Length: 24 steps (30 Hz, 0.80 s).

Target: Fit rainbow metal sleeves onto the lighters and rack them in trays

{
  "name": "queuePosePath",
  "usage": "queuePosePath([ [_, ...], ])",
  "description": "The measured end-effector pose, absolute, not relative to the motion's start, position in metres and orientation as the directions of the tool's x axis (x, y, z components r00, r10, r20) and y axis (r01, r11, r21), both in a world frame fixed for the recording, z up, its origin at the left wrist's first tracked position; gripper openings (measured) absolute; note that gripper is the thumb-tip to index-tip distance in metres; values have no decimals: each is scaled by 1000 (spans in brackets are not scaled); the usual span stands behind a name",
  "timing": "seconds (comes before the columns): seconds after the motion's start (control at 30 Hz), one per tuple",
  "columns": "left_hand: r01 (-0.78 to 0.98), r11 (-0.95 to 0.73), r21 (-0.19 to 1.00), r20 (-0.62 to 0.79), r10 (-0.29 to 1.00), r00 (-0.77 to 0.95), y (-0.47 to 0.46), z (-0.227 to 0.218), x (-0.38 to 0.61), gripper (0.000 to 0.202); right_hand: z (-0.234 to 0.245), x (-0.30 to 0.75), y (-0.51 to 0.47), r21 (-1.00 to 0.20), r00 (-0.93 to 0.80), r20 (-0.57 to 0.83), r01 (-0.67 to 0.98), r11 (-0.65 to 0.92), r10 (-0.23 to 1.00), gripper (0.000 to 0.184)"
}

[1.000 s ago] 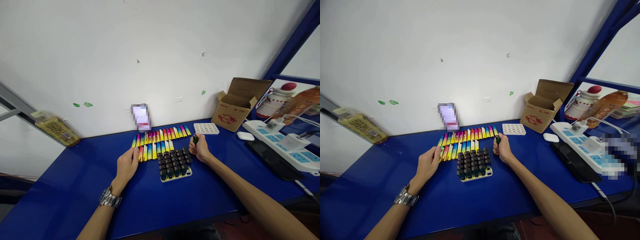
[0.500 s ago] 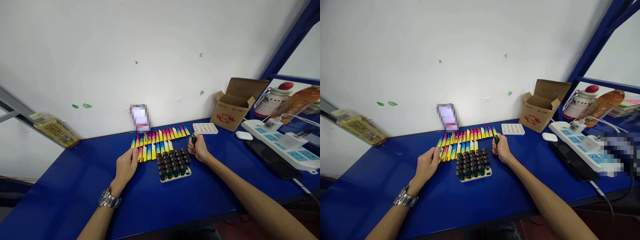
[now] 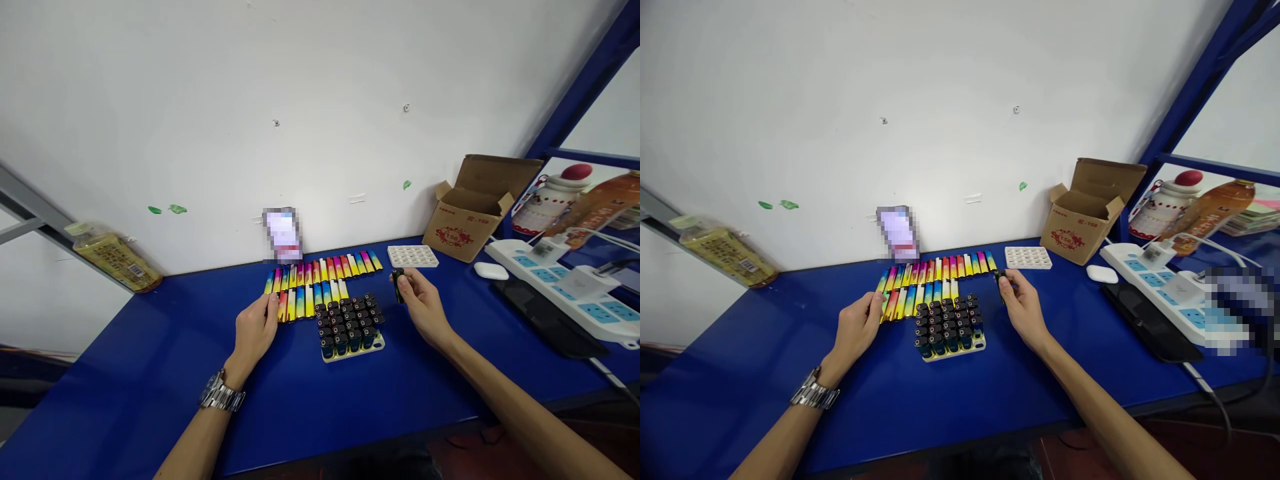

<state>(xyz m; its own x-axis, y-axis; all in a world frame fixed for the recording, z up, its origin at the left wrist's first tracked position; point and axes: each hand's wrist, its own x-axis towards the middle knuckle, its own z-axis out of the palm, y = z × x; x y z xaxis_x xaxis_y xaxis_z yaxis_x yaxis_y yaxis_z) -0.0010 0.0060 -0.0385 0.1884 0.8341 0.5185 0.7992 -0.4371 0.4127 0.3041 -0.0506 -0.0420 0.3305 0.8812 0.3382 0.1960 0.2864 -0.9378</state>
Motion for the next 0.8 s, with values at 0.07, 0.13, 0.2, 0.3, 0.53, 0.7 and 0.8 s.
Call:
queuePosePath([
  [0.07,801,-428,419,509,841,184,6,-38,-1,39,-43,310,-63,-912,324,372,304,276,870,29],
  [0.13,804,-419,422,503,846,177,5,-38,-1,39,-44,312,-75,-905,325,386,313,287,863,26],
  [0.2,807,-412,422,501,848,171,5,-38,0,39,-46,311,-86,-911,335,390,277,306,858,22],
  [0.3,812,-407,417,500,849,169,5,-39,0,39,-48,304,-98,-911,304,398,243,334,865,17],
  [0.53,821,-402,406,493,853,174,6,-38,0,40,-47,294,-107,-732,51,595,446,515,802,7],
  [0.7,820,-402,407,497,851,170,5,-37,1,40,-39,293,-106,-554,-91,650,622,553,754,10],
  [0.8,814,-411,410,504,846,173,5,-37,1,40,-35,288,-105,-477,-194,616,680,557,764,19],
])
